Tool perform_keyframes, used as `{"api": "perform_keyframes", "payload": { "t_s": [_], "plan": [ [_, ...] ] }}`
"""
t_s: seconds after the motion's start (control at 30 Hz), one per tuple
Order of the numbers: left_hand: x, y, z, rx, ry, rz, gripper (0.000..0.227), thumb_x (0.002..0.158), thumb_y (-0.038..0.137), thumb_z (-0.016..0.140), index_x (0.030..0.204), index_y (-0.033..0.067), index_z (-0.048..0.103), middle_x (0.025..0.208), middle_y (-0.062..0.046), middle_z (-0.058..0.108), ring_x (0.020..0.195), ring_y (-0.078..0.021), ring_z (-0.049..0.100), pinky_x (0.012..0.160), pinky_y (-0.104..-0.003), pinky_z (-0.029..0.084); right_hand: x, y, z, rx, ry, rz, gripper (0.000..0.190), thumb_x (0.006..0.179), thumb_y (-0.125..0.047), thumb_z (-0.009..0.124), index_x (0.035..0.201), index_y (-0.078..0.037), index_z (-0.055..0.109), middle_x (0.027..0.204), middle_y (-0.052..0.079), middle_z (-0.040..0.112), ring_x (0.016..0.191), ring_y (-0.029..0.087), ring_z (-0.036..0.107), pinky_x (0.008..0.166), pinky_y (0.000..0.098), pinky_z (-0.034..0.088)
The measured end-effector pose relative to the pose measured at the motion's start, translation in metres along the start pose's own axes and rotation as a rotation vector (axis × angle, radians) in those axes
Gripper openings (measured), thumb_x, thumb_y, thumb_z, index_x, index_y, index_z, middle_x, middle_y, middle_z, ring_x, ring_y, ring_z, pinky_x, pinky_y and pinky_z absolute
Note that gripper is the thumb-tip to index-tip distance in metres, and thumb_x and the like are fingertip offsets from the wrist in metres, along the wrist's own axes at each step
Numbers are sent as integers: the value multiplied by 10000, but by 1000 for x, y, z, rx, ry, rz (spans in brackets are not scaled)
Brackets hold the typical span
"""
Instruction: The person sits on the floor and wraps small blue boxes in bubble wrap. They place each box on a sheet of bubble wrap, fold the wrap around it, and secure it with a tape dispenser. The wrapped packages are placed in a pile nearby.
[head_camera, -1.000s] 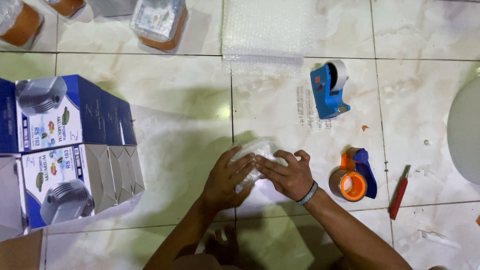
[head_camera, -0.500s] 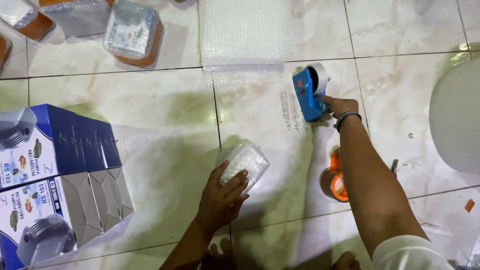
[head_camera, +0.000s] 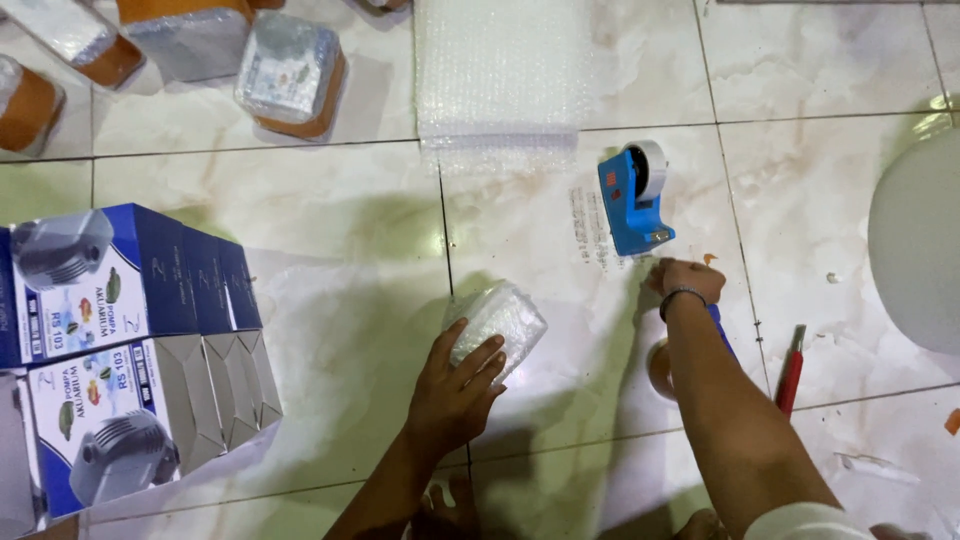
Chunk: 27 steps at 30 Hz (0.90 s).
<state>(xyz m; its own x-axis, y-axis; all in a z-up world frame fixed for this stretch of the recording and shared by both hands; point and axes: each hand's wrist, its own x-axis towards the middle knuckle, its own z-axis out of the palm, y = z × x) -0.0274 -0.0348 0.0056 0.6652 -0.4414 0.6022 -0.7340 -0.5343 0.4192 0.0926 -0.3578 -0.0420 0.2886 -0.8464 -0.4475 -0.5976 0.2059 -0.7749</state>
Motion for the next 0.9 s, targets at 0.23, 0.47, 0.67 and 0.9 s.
{"api": "perform_keyframes", "payload": {
  "t_s": [0.23, 0.47, 0.67, 0.9],
  "plan": [
    [-30, 2, 29, 101, 95, -114, 293, 821, 271, 650, 1051, 91, 632, 1069, -125, 517, 1106, -439, 498, 913, -555, 433, -146, 48, -25, -120, -632, -340, 81, 729, -38, 709, 798, -21, 672, 607, 141, 614, 451, 199, 600, 424, 308, 533],
    [-29, 1, 29, 82, 130, -105, 247, 873, 288, 595, 1063, 137, 641, 1087, -106, 505, 1124, -411, 503, 915, -514, 414, -221, -8, -42, -1051, -617, -645, 514, 681, -555, 739, 639, -44, 705, 652, 214, 665, 772, 429, 641, 698, 452, 518],
    [-28, -11, 9, -366, 84, -693, 1076, 582, 348, 859, 1371, -74, 263, 1270, -371, 346, 1196, -565, 357, 1011, -603, 309, -176, 85, 6, -263, -806, -920, 793, 869, -578, 439, 1367, 27, 314, 1331, 419, 321, 1218, 612, 264, 1012, 660, 224],
    [16, -20, -31, -918, 84, -1717, 979, 802, 713, 343, 1478, 65, 59, 1472, -260, 205, 1223, -482, 419, 855, -544, 485, -232, -42, 5, -1197, -1056, -896, 765, 871, -617, 379, 1450, -134, 251, 1340, 178, 478, 1227, 368, 463, 1051, 526, 304]
  ]
}}
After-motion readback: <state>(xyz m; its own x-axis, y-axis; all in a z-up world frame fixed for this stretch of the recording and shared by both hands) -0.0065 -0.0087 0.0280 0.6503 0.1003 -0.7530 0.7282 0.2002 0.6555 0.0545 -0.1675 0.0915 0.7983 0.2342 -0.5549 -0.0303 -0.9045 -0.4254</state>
